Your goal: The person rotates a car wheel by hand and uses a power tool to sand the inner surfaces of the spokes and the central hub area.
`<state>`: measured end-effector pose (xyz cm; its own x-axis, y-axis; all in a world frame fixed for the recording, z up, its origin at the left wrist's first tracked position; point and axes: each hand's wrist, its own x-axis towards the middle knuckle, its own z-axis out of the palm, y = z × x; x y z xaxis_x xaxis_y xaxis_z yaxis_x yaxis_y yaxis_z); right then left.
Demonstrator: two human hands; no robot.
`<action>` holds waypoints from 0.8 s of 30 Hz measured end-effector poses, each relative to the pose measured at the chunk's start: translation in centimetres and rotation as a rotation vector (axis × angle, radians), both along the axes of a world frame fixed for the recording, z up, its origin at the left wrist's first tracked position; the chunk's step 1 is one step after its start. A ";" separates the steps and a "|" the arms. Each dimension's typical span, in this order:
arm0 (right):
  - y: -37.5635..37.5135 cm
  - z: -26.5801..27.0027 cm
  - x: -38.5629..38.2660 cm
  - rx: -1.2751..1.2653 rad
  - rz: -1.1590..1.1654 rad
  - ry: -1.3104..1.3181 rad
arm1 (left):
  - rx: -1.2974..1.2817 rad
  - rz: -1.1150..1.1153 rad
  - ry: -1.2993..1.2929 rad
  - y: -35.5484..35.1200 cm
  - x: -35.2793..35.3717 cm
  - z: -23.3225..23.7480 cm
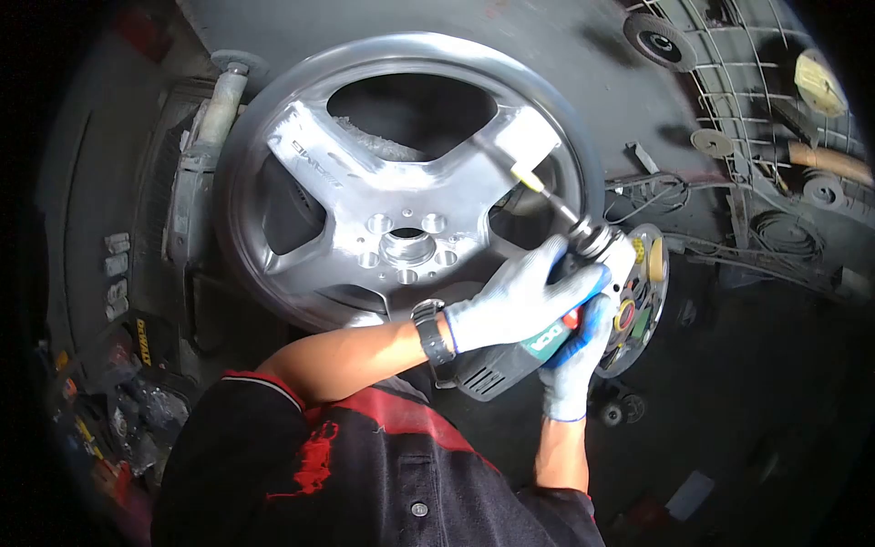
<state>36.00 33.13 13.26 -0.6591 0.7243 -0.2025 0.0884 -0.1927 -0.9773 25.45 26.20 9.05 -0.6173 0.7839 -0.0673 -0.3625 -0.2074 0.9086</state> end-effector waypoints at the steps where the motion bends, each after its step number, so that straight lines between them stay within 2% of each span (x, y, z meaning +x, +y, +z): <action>1: 0.4 -0.5 1.0 0.055 0.021 -0.056 | -0.022 -0.030 -0.018 -0.5 0.4 -0.3; 2: 0.4 -0.5 1.7 0.080 0.072 -0.086 | -0.005 -0.028 -0.038 -1.0 0.7 -0.4; 3: 0.2 -0.6 2.0 0.106 0.120 -0.115 | 0.133 0.094 -0.055 -1.2 1.3 -0.6; 6: -0.5 -0.1 2.4 0.183 0.146 -0.126 | 0.100 0.053 -0.102 -2.3 2.4 -0.8; 11: -0.5 1.7 1.3 0.177 0.121 -0.164 | 0.161 0.126 -0.136 -1.7 2.3 0.2; 12: -0.4 2.4 0.6 0.170 0.148 -0.135 | 0.176 0.191 -0.060 -0.1 2.9 -0.7; 13: 0.2 2.2 0.2 0.230 0.111 -0.104 | 0.194 0.186 -0.050 0.4 2.2 -0.2; 16: 0.9 3.3 -1.4 0.326 0.075 -0.069 | 0.251 -0.064 -0.198 1.4 -0.5 1.1; 24: 0.6 3.1 -1.4 0.626 0.108 -0.171 | 0.502 -0.032 -0.249 1.3 0.0 0.3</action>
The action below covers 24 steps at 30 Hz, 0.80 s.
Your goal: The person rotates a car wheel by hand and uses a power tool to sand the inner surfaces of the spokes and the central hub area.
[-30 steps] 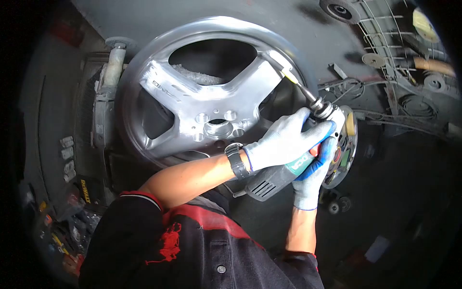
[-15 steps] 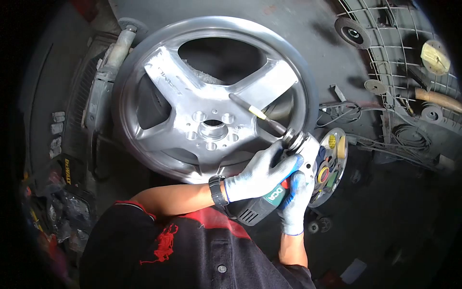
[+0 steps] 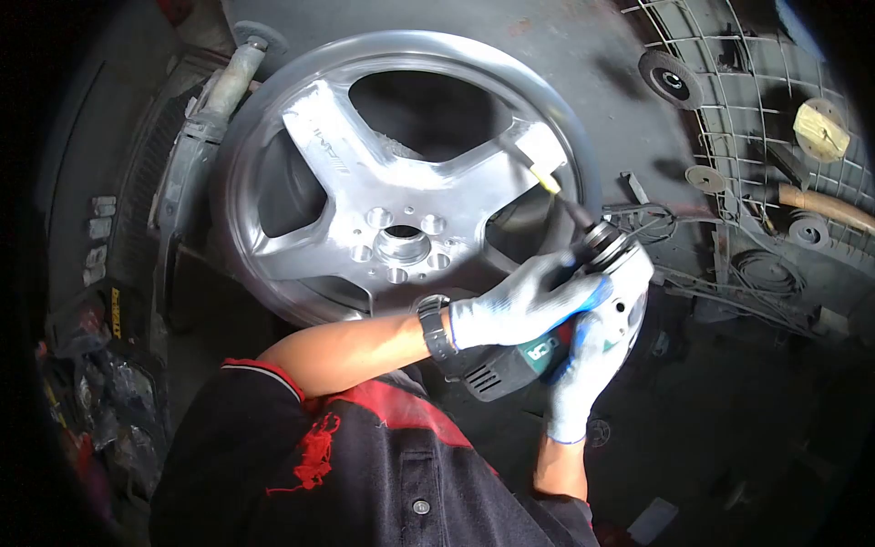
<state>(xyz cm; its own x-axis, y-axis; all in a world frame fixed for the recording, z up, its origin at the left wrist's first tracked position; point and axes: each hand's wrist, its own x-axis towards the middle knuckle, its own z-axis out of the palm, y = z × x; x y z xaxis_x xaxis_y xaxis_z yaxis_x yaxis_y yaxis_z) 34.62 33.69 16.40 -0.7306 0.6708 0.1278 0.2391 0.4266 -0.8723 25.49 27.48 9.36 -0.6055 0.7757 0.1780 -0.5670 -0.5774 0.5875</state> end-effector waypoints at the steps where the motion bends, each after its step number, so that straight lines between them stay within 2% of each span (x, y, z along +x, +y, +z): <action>1: -0.1 -0.1 0.8 0.078 0.018 -0.043 | 0.012 -0.002 -0.043 -0.8 0.5 -0.1; 2: -0.7 0.0 1.6 0.049 -0.066 -0.140 | 0.062 0.013 -0.074 -1.5 0.8 -0.1; 3: -1.8 0.2 1.0 -0.026 -0.004 -0.110 | 0.085 0.020 -0.052 -1.7 1.1 -0.4; 7: -3.2 0.1 1.3 -0.051 -0.045 -0.107 | -0.014 0.014 -0.063 -3.3 2.0 -0.9; 9: -2.2 0.2 1.7 0.023 -0.021 -0.152 | 0.010 0.043 -0.070 -2.5 1.7 -0.7; 10: -2.0 0.2 1.2 0.005 -0.029 -0.087 | 0.070 0.026 -0.010 -2.0 1.0 -0.6; 11: -2.0 0.8 0.8 0.039 -0.029 -0.115 | 0.159 0.027 -0.169 -1.3 1.0 0.2; 13: -2.0 0.8 0.0 0.023 -0.075 -0.026 | 0.047 -0.144 -0.066 -1.8 -1.1 0.7; 15: -2.0 0.5 -0.2 0.009 -0.089 0.001 | 0.060 -0.134 -0.040 -1.0 -1.1 0.2; 17: -1.8 -0.1 0.6 0.225 -0.052 -0.074 | 0.103 -0.091 -0.056 -1.5 -0.9 0.0; 18: -2.2 -0.4 1.0 0.251 -0.066 -0.105 | 0.074 -0.114 -0.049 -2.3 -0.7 -0.2; 21: -4.4 -1.0 1.5 0.161 -0.052 -0.081 | 0.110 -0.063 -0.064 -2.6 1.1 -2.1; 24: -5.7 -1.8 2.5 0.033 -0.125 -0.119 | 0.053 -0.103 -0.051 -4.2 2.0 -3.1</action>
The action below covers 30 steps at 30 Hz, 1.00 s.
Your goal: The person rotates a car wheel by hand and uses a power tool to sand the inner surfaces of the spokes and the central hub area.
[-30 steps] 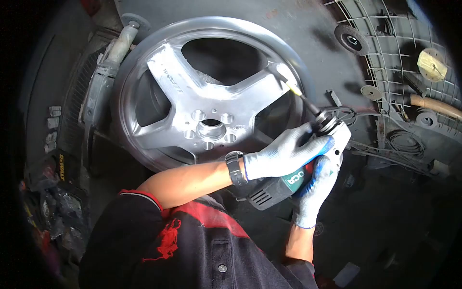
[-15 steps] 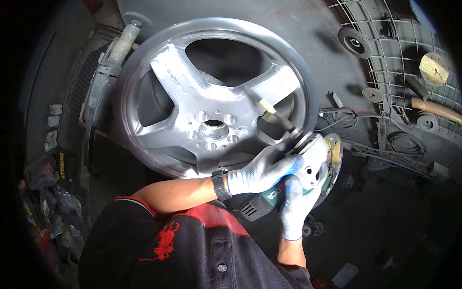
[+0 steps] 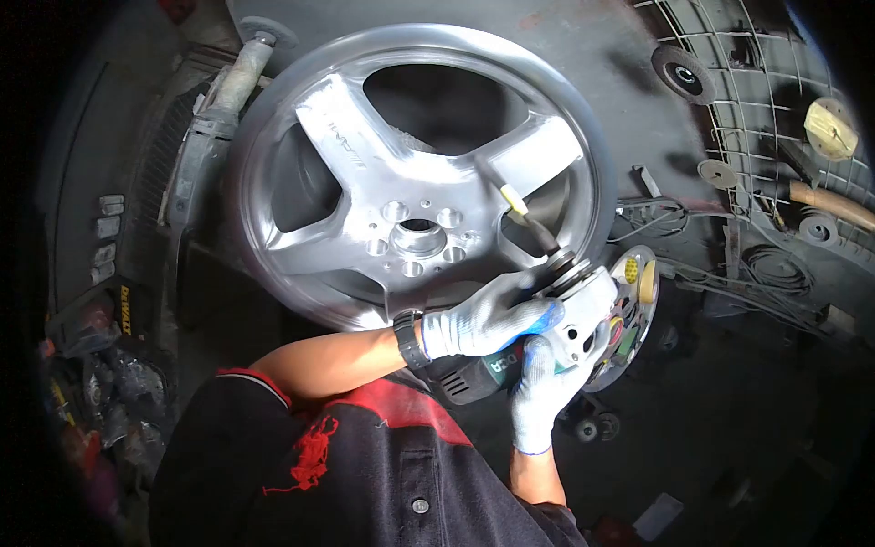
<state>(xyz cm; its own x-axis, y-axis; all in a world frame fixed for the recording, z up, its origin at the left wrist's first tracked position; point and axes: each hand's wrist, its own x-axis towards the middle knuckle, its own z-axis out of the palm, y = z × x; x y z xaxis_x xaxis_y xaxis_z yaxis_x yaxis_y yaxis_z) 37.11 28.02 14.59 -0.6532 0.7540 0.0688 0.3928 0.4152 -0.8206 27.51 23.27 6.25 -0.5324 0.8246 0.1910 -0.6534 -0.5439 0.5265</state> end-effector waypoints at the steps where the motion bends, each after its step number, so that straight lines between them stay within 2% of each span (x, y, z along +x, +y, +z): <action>1: -0.5 -0.1 0.1 -0.056 -0.013 0.015 | -0.020 -0.009 -0.011 -0.6 0.1 0.0; 3: 0.3 -1.7 1.9 -0.105 0.024 0.021 | -0.056 -0.025 -0.026 -2.1 0.1 0.1; 5: -0.3 -2.3 1.9 -0.331 -0.029 0.132 | -0.163 -0.031 0.061 -2.9 0.1 0.2; 7: -0.4 -2.8 2.3 -0.365 -0.021 0.137 | -0.195 0.037 0.092 -3.2 0.4 0.1; 9: -0.4 -3.0 1.7 -0.493 0.050 0.201 | -0.404 0.063 0.212 -3.6 0.4 0.1; 11: -0.7 -2.8 0.6 -0.429 0.073 0.203 | -0.476 0.097 0.228 -3.1 0.5 0.3; 13: -0.2 -2.7 0.6 -0.481 0.061 0.238 | -0.593 -0.025 0.287 -2.8 -0.3 1.1; 15: 0.8 -2.5 0.6 -0.503 0.002 0.252 | -0.574 -0.028 0.280 -1.4 -0.7 1.7; 17: 1.9 -2.3 0.2 -0.466 -0.010 0.298 | -0.408 0.146 0.319 0.5 -0.9 1.6; 18: 2.1 -2.1 0.0 -0.450 -0.026 0.335 | -0.420 0.060 0.381 0.5 -2.0 2.3; 19: 2.5 -1.9 -0.3 -0.411 0.011 0.343 | -0.332 -0.021 0.288 0.3 -3.1 3.4; 22: 2.8 -1.9 -0.4 -0.285 -0.005 0.320 | -0.263 -0.016 0.322 1.8 -3.2 2.5; 24: 3.1 -2.8 0.3 -0.193 0.024 0.216 | -0.208 0.019 0.275 0.8 -2.8 2.1; 25: 1.7 -2.5 -0.7 -0.259 0.038 0.313 | -0.211 0.027 0.230 0.6 -2.1 1.5; 27: 1.1 -3.7 0.5 -0.232 0.058 0.255 | -0.247 0.103 0.267 -1.3 -1.4 1.0; 28: 0.4 -3.7 0.8 -0.223 0.076 0.195 | -0.333 0.017 0.253 -2.4 -1.3 0.9; 30: -0.8 -3.8 0.8 -0.411 0.068 0.240 | -0.438 0.053 0.222 -3.6 -0.4 0.9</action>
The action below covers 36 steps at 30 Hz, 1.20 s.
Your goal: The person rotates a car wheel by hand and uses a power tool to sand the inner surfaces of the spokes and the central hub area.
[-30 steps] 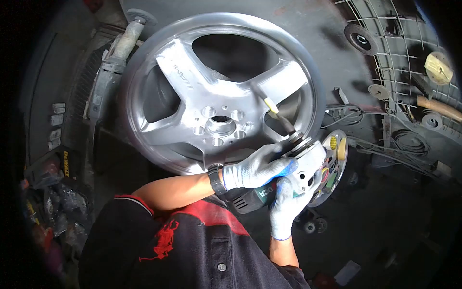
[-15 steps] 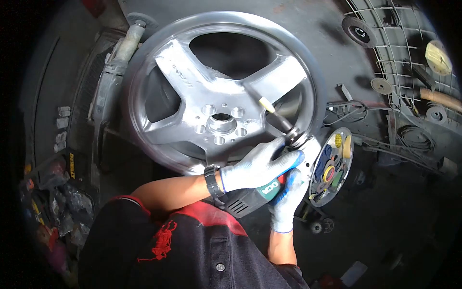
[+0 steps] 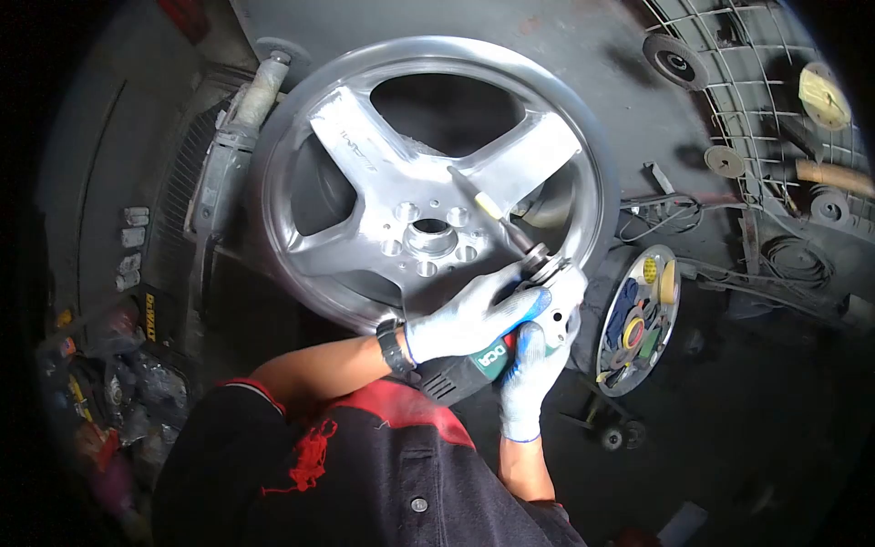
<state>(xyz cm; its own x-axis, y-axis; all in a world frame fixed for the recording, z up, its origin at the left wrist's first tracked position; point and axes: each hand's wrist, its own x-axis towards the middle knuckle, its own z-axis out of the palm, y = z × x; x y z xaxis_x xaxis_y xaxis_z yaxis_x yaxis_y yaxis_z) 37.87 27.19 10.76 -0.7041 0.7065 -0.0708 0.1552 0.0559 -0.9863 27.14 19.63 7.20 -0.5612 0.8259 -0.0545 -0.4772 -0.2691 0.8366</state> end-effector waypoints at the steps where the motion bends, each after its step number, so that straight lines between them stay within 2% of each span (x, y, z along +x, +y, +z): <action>1: -0.1 -0.7 0.4 -0.115 0.008 0.056 | -0.091 0.023 0.026 -0.5 0.3 0.2; 3: -0.3 -0.7 1.1 -0.313 0.034 0.084 | -0.371 -0.056 0.142 -0.9 0.3 1.3; 4: -0.2 -1.4 1.7 -0.434 -0.049 0.136 | -0.385 -0.036 0.190 -0.8 0.3 2.1; 5: -0.1 -1.3 2.3 -0.569 -0.067 0.206 | -0.381 -0.119 0.215 -1.0 -0.1 2.9; 7: -0.1 0.7 2.0 -0.612 -0.028 0.313 | -0.223 -0.053 0.305 -1.2 -0.2 3.8; 8: 0.5 0.9 2.5 -0.744 0.038 0.488 | -0.109 -0.065 0.319 -1.2 0.2 3.2; 9: 0.5 1.9 2.4 -0.786 0.065 0.538 | -0.109 -0.071 0.352 -1.8 0.1 4.1; 11: 0.3 3.8 2.0 -0.807 0.239 0.590 | -0.024 -0.168 0.393 -3.4 -0.7 5.6; 12: 0.5 4.1 2.2 -0.745 0.113 0.675 | -0.078 -0.214 0.416 -4.4 -0.5 5.8; 13: 0.5 4.7 2.2 -0.668 0.097 0.679 | -0.064 -0.302 0.362 -5.3 -0.2 6.1; 15: -0.2 5.6 2.0 -0.564 0.050 0.744 | -0.133 -0.694 0.301 -6.7 -0.9 6.7; 16: -0.5 6.0 2.2 -0.505 0.026 0.747 | -0.032 -0.556 0.358 -7.4 -0.3 6.3; 17: -1.0 5.9 2.2 -0.533 0.020 0.830 | -0.028 -0.565 0.359 -7.8 -0.4 6.4; 19: -1.6 5.5 2.1 -0.572 0.184 0.920 | -0.094 -0.800 0.431 -8.9 -2.0 8.4; 21: -2.6 5.7 2.1 -0.584 0.153 0.879 | -0.043 -0.770 0.524 -9.6 -2.6 7.9; 23: -3.3 6.1 1.7 -0.603 0.125 0.835 | -0.085 -0.843 0.652 -10.4 -4.5 7.4; 24: -3.6 6.4 1.6 -0.582 0.091 0.808 | -0.191 -0.826 0.484 -11.8 -6.6 9.0; 25: -3.6 6.6 1.6 -0.561 0.058 0.782 | -0.054 -0.306 0.775 -12.5 -6.9 7.0; 26: -3.5 6.9 1.7 -0.520 0.034 0.762 | -0.080 0.108 1.010 -13.8 -8.2 5.0; 27: -3.5 7.4 1.8 -0.508 0.031 0.771 | -0.137 0.449 0.962 -15.3 -9.9 3.4; 29: -2.9 8.2 2.9 -0.449 -0.008 0.762 | -0.519 0.889 1.078 -18.3 -14.2 1.6; 31: -2.6 8.8 3.7 -0.410 -0.022 0.786 | -0.687 0.820 0.979 -21.1 -15.5 -0.9; 34: -2.9 9.1 4.3 -0.371 -0.102 0.847 | -0.754 0.328 0.720 -24.4 -14.6 -7.5; 35: -3.1 9.1 4.3 -0.362 -0.104 0.851 | -0.832 0.259 0.542 -24.8 -14.1 -9.2; 36: -3.3 9.0 4.4 -0.385 -0.152 0.893 | -0.775 0.242 0.502 -24.9 -14.3 -10.0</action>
<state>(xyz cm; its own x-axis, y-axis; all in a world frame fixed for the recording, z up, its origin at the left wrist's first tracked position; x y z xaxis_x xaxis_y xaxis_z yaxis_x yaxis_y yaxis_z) 42.28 23.88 19.74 -0.5142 0.8345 0.1982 -0.6770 -0.2530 -0.6911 12.80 -5.30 -2.78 -0.8190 0.5195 -0.2435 -0.0178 0.4012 0.9158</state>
